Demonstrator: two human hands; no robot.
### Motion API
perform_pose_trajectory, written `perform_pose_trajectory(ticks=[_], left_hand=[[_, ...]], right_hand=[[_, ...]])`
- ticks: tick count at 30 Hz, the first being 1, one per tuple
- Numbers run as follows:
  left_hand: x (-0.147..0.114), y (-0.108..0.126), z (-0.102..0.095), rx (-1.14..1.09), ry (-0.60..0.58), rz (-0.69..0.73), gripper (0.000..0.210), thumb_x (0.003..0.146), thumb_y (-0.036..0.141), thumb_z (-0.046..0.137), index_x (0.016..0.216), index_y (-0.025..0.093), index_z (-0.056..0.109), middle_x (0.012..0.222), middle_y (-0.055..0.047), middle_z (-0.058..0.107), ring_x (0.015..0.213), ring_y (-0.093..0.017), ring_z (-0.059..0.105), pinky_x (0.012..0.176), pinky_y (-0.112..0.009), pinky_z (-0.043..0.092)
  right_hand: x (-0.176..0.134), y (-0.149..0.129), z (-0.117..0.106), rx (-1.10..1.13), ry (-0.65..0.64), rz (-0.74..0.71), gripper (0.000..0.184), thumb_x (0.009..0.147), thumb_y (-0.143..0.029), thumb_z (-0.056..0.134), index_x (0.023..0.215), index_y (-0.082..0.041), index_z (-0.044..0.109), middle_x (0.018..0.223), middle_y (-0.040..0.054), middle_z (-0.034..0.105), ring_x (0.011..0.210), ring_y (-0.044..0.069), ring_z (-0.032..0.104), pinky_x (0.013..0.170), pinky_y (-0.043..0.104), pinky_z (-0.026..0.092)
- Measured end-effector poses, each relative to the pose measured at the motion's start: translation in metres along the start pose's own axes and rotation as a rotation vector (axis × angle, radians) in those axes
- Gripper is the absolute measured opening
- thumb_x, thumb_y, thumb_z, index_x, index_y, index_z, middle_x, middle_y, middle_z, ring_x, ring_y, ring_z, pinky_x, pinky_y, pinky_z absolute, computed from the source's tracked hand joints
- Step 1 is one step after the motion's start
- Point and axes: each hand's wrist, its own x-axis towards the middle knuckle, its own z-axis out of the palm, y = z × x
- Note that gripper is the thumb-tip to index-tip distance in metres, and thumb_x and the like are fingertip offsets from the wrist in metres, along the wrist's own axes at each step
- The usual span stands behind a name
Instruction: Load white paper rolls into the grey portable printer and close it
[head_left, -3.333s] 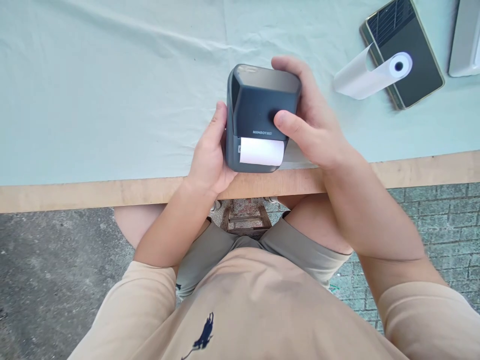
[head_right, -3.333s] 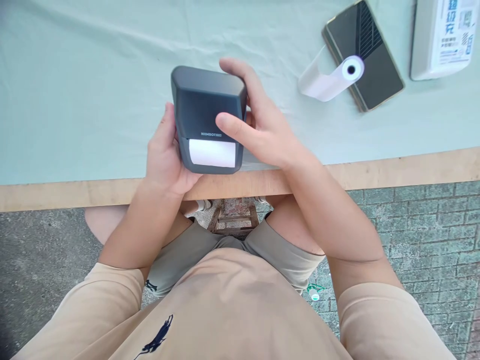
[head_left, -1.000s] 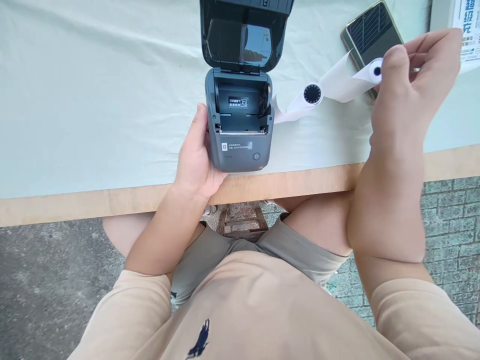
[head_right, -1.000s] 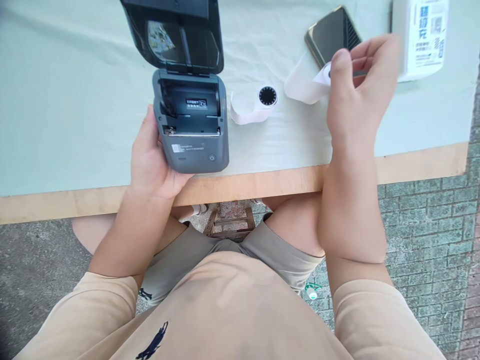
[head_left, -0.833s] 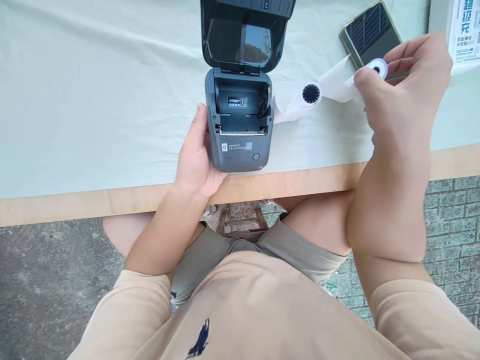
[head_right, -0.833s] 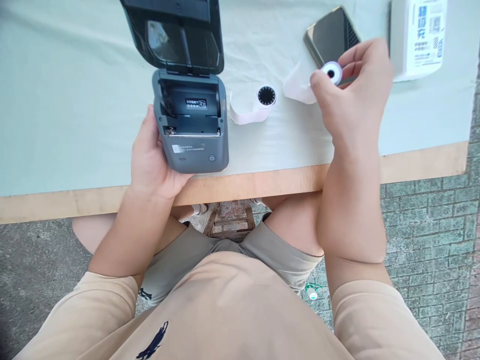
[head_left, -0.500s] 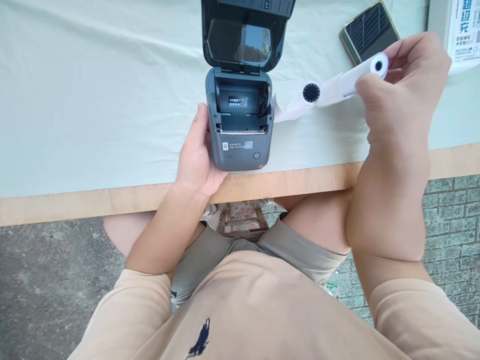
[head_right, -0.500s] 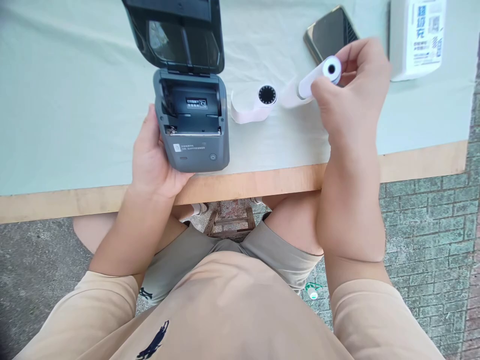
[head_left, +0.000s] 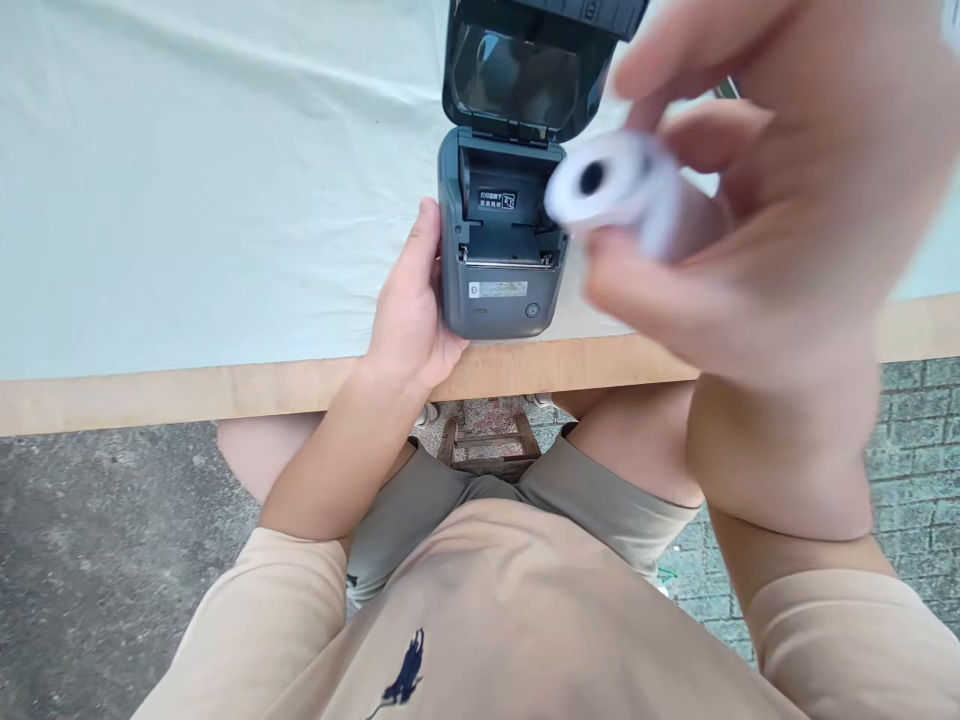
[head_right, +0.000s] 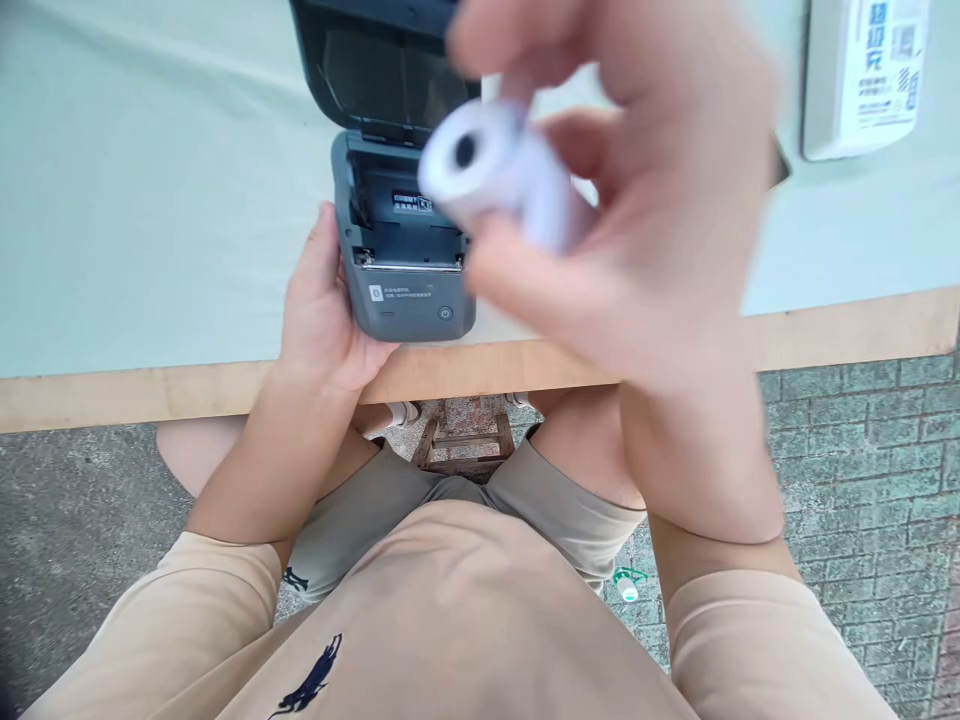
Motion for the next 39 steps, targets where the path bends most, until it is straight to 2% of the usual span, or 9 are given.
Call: perform_pose_trajectory(ticks=[2,5,8,14,17,22,28,34,39], left_hand=[[-0.001,0.0,0.001,-0.037,-0.005,0.016,0.04,0.101,0.04,0.033,0.103,0.022,0.069,0.112,0.003,0.073,0.143,-0.021,0.041,0.118,-0.033,0.041],[-0.003,-0.001,0.002,-0.057,0.027,0.002,0.037,0.1,0.042,0.037,0.101,0.021,0.068,0.101,0.003,0.075,0.142,-0.022,0.042,0.117,-0.035,0.043],[-0.003,-0.002,0.002,-0.043,0.052,-0.016,0.036,0.099,0.043,0.04,0.1,0.021,0.068,0.099,0.003,0.074,0.14,-0.023,0.045,0.113,-0.033,0.046],[-0.003,-0.001,0.001,-0.031,0.045,0.0,0.038,0.099,0.044,0.037,0.098,0.023,0.068,0.104,0.004,0.073,0.139,-0.021,0.047,0.115,-0.032,0.044],[-0.003,0.001,0.0,-0.064,-0.019,-0.01,0.039,0.1,0.044,0.036,0.101,0.024,0.069,0.106,0.005,0.073,0.136,-0.02,0.05,0.116,-0.035,0.044],[-0.001,0.002,0.001,0.152,0.112,-0.004,0.045,0.099,0.049,0.032,0.106,0.023,0.068,0.113,0.002,0.072,0.138,-0.025,0.047,0.11,-0.04,0.049],[0.001,-0.001,-0.002,0.049,0.045,0.011,0.041,0.099,0.046,0.035,0.106,0.023,0.068,0.109,-0.001,0.073,0.138,-0.024,0.047,0.109,-0.037,0.051],[0.003,-0.004,-0.004,-0.025,0.022,0.011,0.038,0.1,0.043,0.036,0.108,0.021,0.066,0.105,-0.001,0.073,0.139,-0.024,0.046,0.11,-0.036,0.05],[0.0,0.0,-0.001,-0.026,0.005,-0.012,0.038,0.099,0.045,0.037,0.109,0.021,0.065,0.11,0.001,0.073,0.139,-0.024,0.046,0.112,-0.035,0.047]], right_hand=[[0.006,-0.022,0.014,-0.256,-0.135,-0.15,0.028,0.067,-0.015,0.055,0.095,-0.023,0.055,0.1,0.0032,0.063,0.093,0.021,0.061,0.072,0.035,0.049],[0.018,-0.037,0.035,-0.616,-0.281,-0.08,0.037,0.071,-0.012,0.049,0.106,-0.022,0.056,0.104,0.0044,0.063,0.092,0.023,0.062,0.076,0.039,0.047],[0.026,-0.036,0.047,-0.721,-0.318,-0.046,0.045,0.072,-0.01,0.048,0.114,-0.024,0.054,0.106,0.0021,0.063,0.089,0.023,0.063,0.075,0.038,0.044],[0.018,-0.028,0.042,-0.649,-0.293,-0.115,0.027,0.081,-0.026,0.055,0.108,-0.025,0.053,0.106,0.0029,0.065,0.093,0.025,0.063,0.072,0.038,0.046],[0.005,-0.022,0.035,-0.53,-0.288,-0.197,0.03,0.083,-0.034,0.057,0.111,-0.024,0.052,0.117,0.0062,0.062,0.104,0.027,0.062,0.077,0.039,0.049],[-0.014,0.003,0.034,-0.336,-0.214,-0.326,0.041,0.075,-0.014,0.059,0.113,-0.024,0.05,0.121,0.0084,0.064,0.114,0.026,0.061,0.09,0.04,0.053],[-0.016,0.025,0.035,-0.293,-0.134,-0.37,0.048,0.076,0.003,0.044,0.113,-0.026,0.053,0.119,0.007,0.066,0.113,0.022,0.063,0.09,0.036,0.053],[-0.012,0.03,0.039,-0.354,-0.03,-0.406,0.026,0.084,-0.013,0.051,0.105,-0.029,0.052,0.105,0.0026,0.07,0.104,0.02,0.067,0.08,0.033,0.052],[-0.015,0.028,0.042,-0.405,-0.009,-0.317,0.014,0.091,-0.026,0.044,0.102,-0.028,0.052,0.095,0.0007,0.07,0.099,0.017,0.067,0.076,0.03,0.051]])
